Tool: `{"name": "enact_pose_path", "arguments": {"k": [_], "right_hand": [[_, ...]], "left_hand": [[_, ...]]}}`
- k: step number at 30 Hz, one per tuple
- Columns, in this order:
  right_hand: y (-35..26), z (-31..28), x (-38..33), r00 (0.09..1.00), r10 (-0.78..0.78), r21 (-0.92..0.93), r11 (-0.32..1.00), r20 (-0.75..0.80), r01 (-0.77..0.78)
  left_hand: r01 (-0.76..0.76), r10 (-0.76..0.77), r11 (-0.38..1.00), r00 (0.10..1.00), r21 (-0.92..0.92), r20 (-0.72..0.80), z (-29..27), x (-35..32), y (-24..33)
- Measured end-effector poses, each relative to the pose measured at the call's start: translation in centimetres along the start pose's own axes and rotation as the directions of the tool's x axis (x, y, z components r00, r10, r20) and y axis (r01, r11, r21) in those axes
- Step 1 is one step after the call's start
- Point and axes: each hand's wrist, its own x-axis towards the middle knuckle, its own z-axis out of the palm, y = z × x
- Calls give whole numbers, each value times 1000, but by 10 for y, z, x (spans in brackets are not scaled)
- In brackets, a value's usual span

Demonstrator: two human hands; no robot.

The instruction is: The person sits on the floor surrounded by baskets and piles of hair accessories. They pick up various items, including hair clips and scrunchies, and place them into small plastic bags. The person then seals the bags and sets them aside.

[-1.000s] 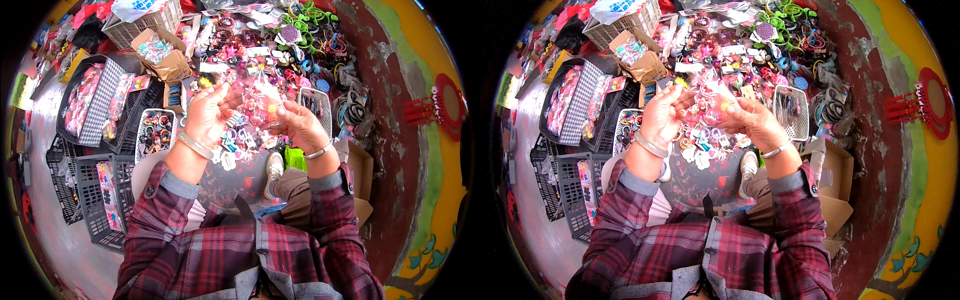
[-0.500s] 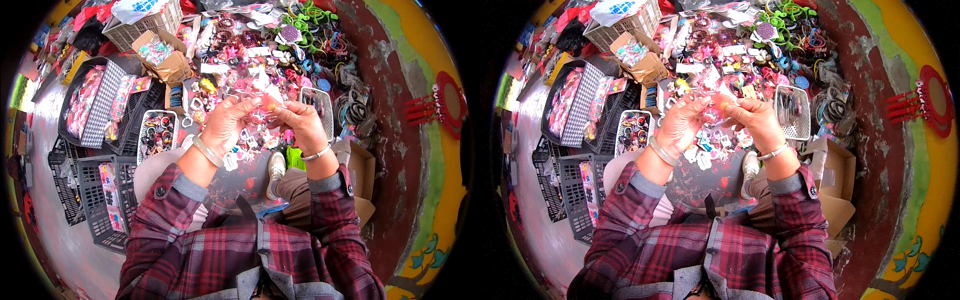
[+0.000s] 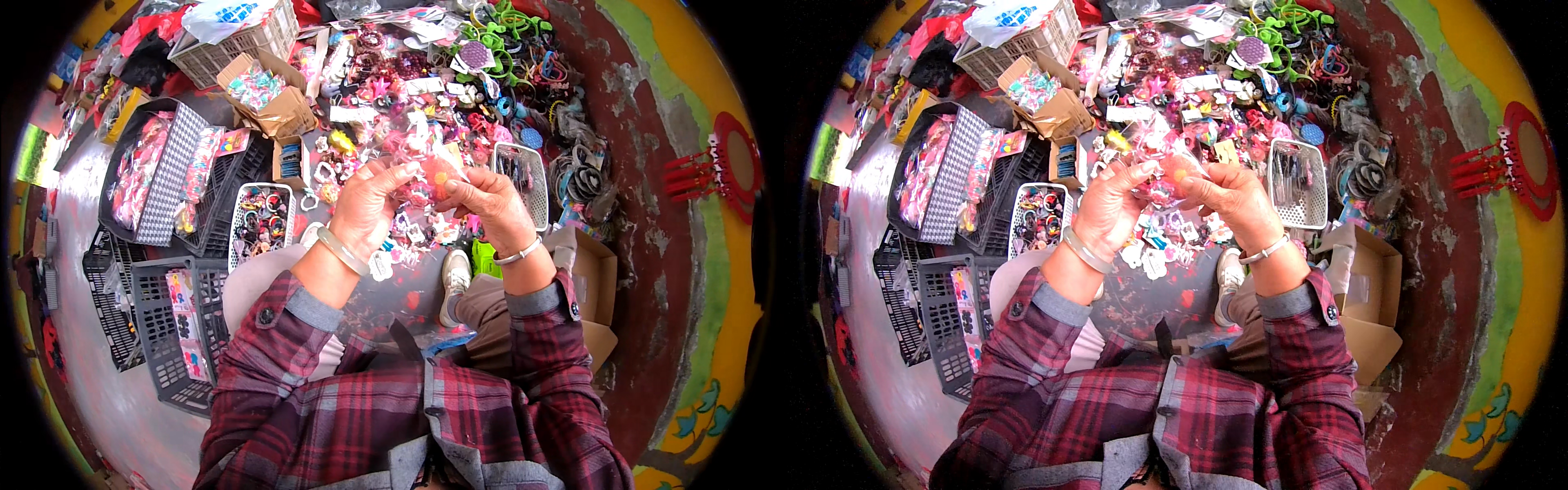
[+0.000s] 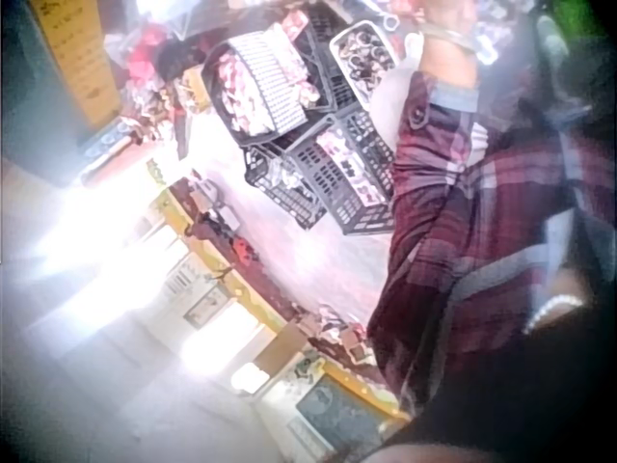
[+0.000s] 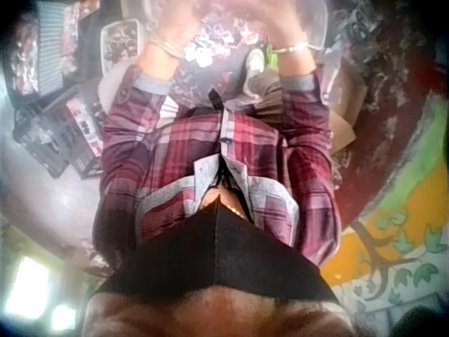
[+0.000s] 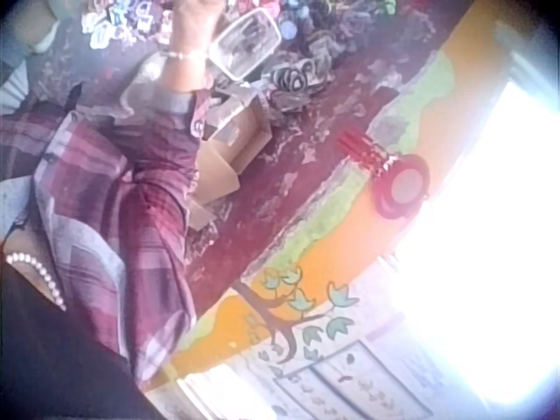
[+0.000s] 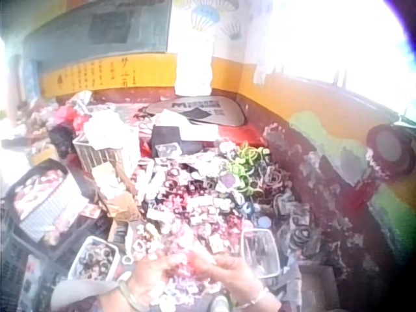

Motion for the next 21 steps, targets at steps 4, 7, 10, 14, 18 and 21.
{"name": "enact_pose_path", "arguments": {"k": [4, 7, 10, 14, 18, 21], "right_hand": [[1, 3, 0, 1000, 9, 19, 1000, -16, -9], [1, 4, 0, 997, 31, 90, 996, -71, -24], [3, 1, 0, 994, 22, 137, 991, -103, -8], [5, 1, 1, 993, -6, 104, 994, -117, 18], [5, 2, 1, 993, -27, 134, 990, -117, 43], [5, 2, 1, 994, -31, 109, 993, -103, 42]], "left_hand": [[47, -48, 998, 998, -34, -34, -2, 1, -2], [64, -63, 995, 998, -82, 12, 2, -1, -1], [70, -68, 997, 997, -36, 48, 5, -2, -5], [77, -79, 996, 995, 40, 54, 1, 0, -8], [42, -47, 995, 997, 93, 53, 9, -5, -4], [61, -61, 991, 998, 121, 2, 7, -6, -6]]}}
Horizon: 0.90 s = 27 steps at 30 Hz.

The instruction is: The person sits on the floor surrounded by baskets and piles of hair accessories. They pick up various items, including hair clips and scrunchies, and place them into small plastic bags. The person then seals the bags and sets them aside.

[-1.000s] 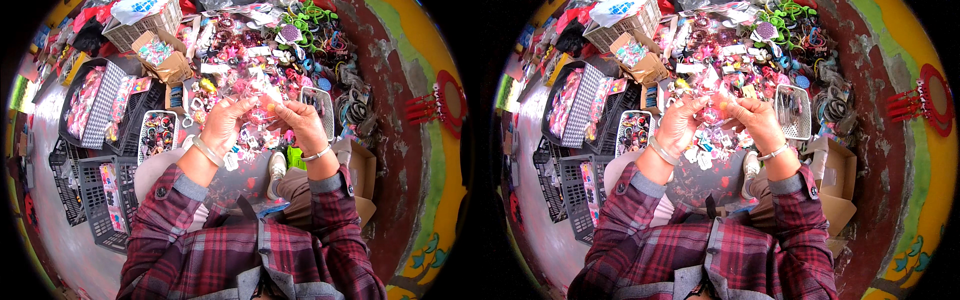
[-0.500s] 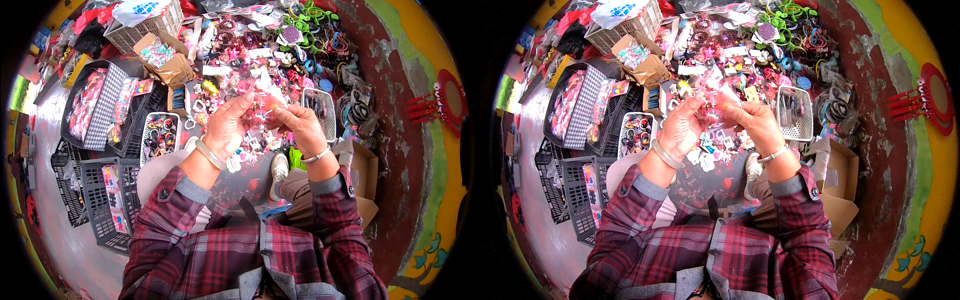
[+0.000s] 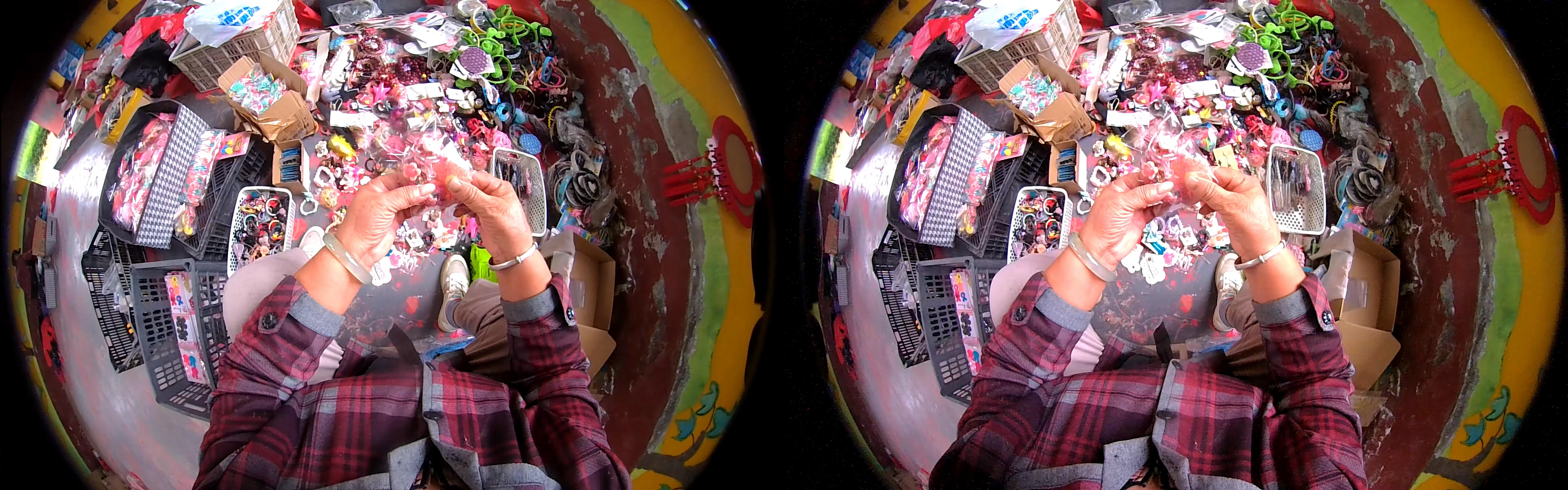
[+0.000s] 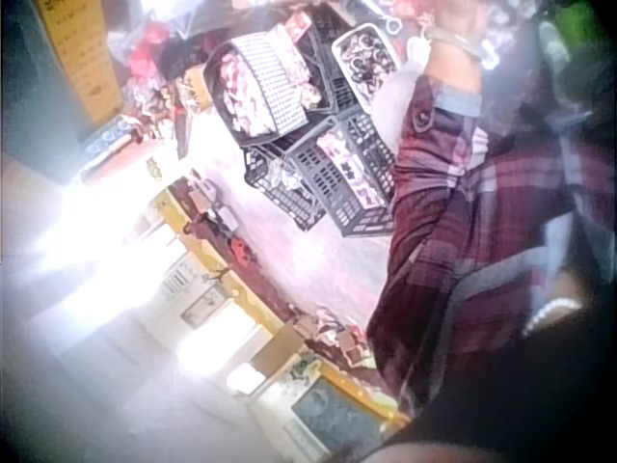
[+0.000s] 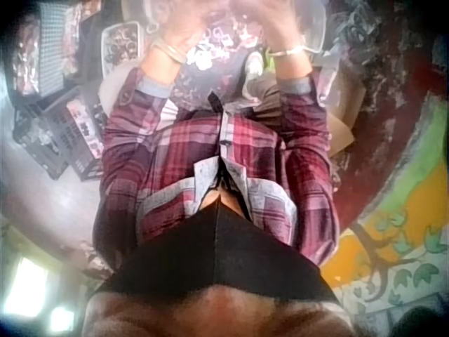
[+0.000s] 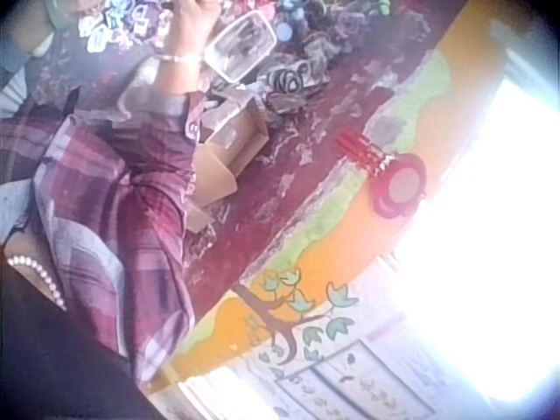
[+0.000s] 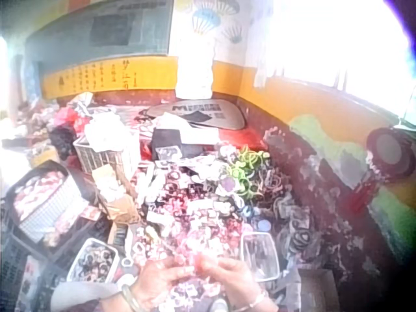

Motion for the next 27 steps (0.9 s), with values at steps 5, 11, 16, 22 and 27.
{"name": "enact_pose_path", "arguments": {"k": [5, 11, 16, 22, 27], "right_hand": [[-2, 3, -1, 999, 38, 14, 999, -38, -37], [2, -1, 1, 999, 12, 6, 1000, -46, -12], [3, 1, 0, 999, 2, -9, 1000, 46, -2], [6, 3, 0, 995, 24, -48, 999, 98, -19], [2, 9, -2, 992, 43, -49, 998, 116, -38]], "left_hand": [[38, -36, 999, 998, 37, -44, -3, 0, -3], [-24, 24, 1000, 999, -16, -30, -2, 3, -1], [-85, 85, 994, 996, -67, -10, 3, 3, 4], [-131, 130, 984, 991, -117, -13, -2, 1, 3], [-121, 114, 984, 991, -131, -64, -9, 4, -2]]}}
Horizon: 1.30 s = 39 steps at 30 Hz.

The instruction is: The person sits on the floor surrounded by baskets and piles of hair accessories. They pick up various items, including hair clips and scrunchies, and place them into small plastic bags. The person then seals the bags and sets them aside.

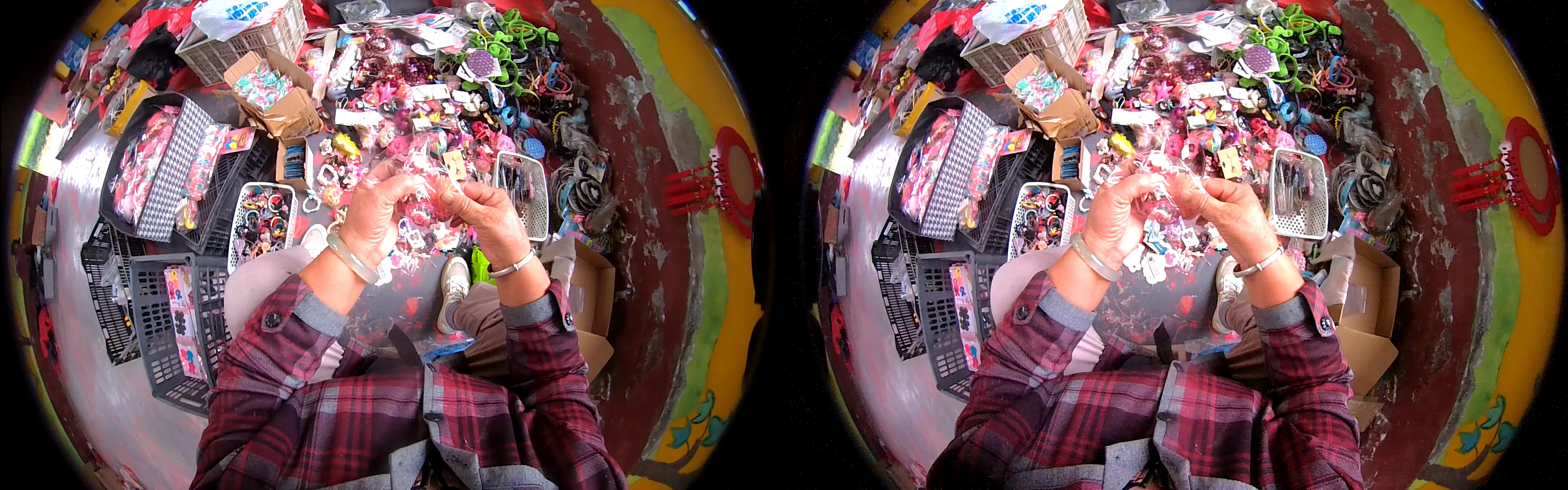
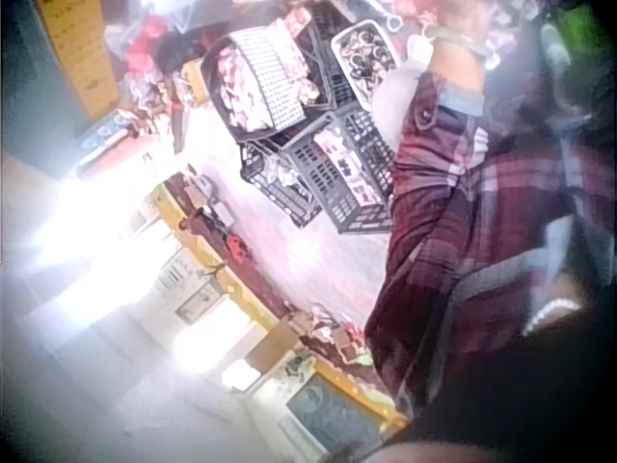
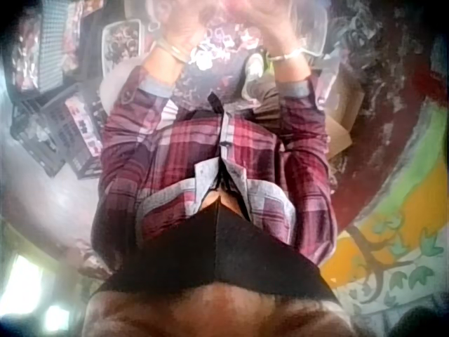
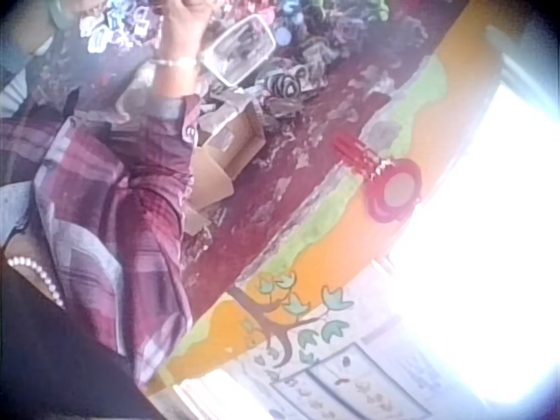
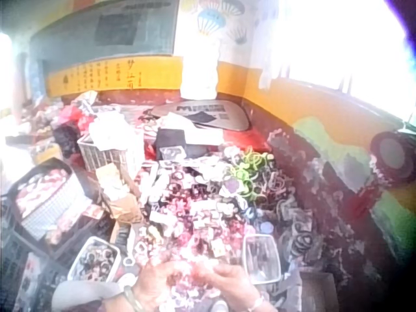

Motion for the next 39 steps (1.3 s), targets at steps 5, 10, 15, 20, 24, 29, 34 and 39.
{"name": "enact_pose_path", "arguments": {"k": [5, 10, 15, 20, 24, 29, 34, 39], "right_hand": [[2, -3, 1, 1000, 1, -44, 999, -20, -2], [0, -4, 1, 999, -23, 15, 1000, -44, 24], [-1, -10, 1, 999, -9, -15, 1000, -42, 9], [8, -25, 10, 960, -264, -114, 961, -94, 253], [-19, -35, -2, 983, -185, -59, 981, 4, 185], [-29, -35, -13, 992, -42, -61, 997, 117, 49], [-22, -35, -10, 986, -52, -82, 994, 157, 65], [-12, -37, -5, 998, 26, 104, 994, -60, -19]], "left_hand": [[-27, 27, 999, 1000, 35, -2, -2, 1, -2], [-16, 16, 1000, 1000, 16, -3, 7, 1, 3], [-49, 48, 998, 999, -31, -14, 7, 2, 9], [-81, 81, 996, 997, 24, 18, -4, 6, 22], [-79, 60, 976, 993, 203, 98, 6, 0, 36], [-27, -86, 879, 973, 476, 213, 11, -4, 40], [14, -122, 894, 969, 448, 213, 6, -3, 32], [50, -90, 952, 989, 303, 119, 4, 2, 29]]}}
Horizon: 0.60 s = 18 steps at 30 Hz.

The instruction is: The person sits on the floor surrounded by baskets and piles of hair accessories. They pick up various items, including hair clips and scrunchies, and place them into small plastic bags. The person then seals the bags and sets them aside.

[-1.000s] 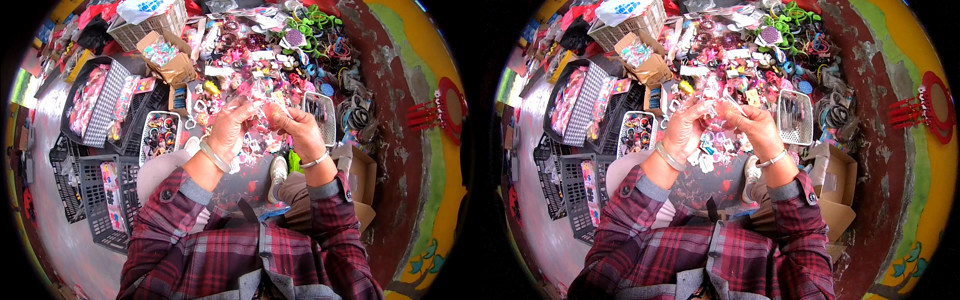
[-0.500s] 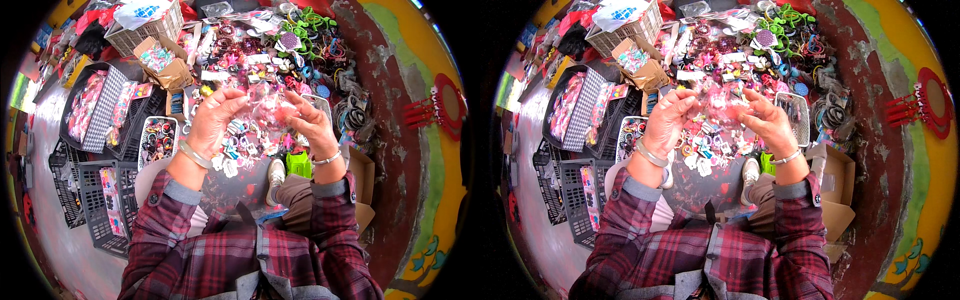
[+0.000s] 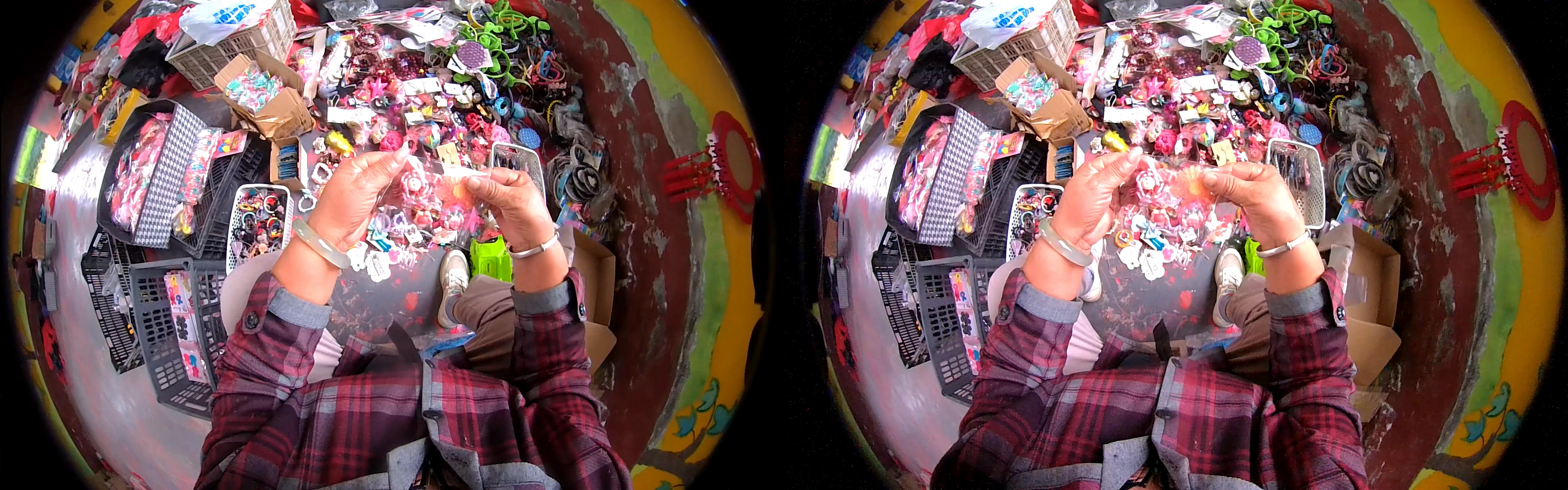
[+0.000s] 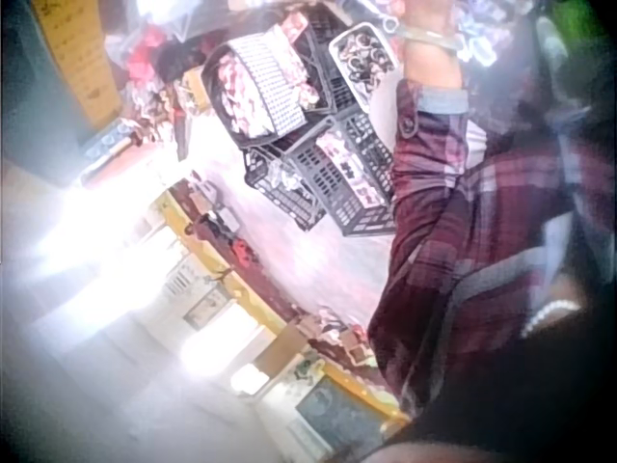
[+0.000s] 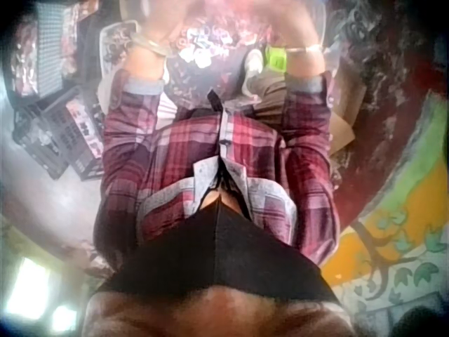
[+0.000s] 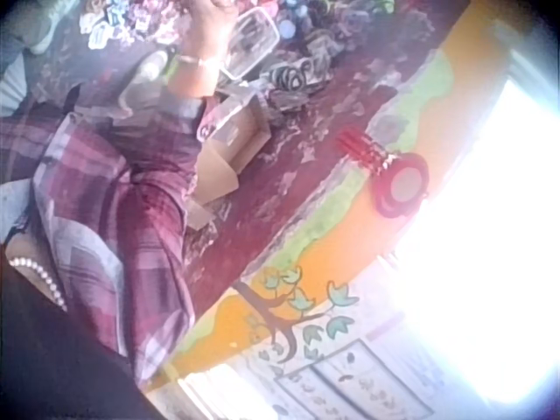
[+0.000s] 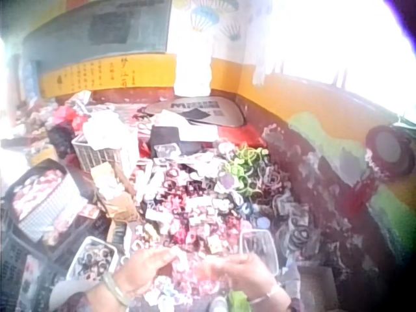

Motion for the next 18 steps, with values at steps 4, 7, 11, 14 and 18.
{"name": "enact_pose_path", "arguments": {"k": [4, 7, 11, 14, 18], "right_hand": [[6, 4, 4, 997, -15, 88, 996, -70, 21], [4, 11, 3, 993, -68, 82, 994, -92, 75], [5, 8, 2, 988, -121, 51, 991, -93, 126], [2, 11, 0, 977, -138, 51, 988, -165, 148], [-2, 9, 0, 974, -166, 27, 985, -155, 172]], "left_hand": [[-24, 23, 999, 998, -24, -66, 0, 1, -2], [-19, 15, 997, 999, -71, -50, 3, 0, 0], [0, -2, 999, 999, -45, -39, 3, -1, 4], [47, -46, 993, 999, -106, 14, 3, -4, 5], [131, -131, 991, 986, 4, 107, 5, -2, 5]]}}
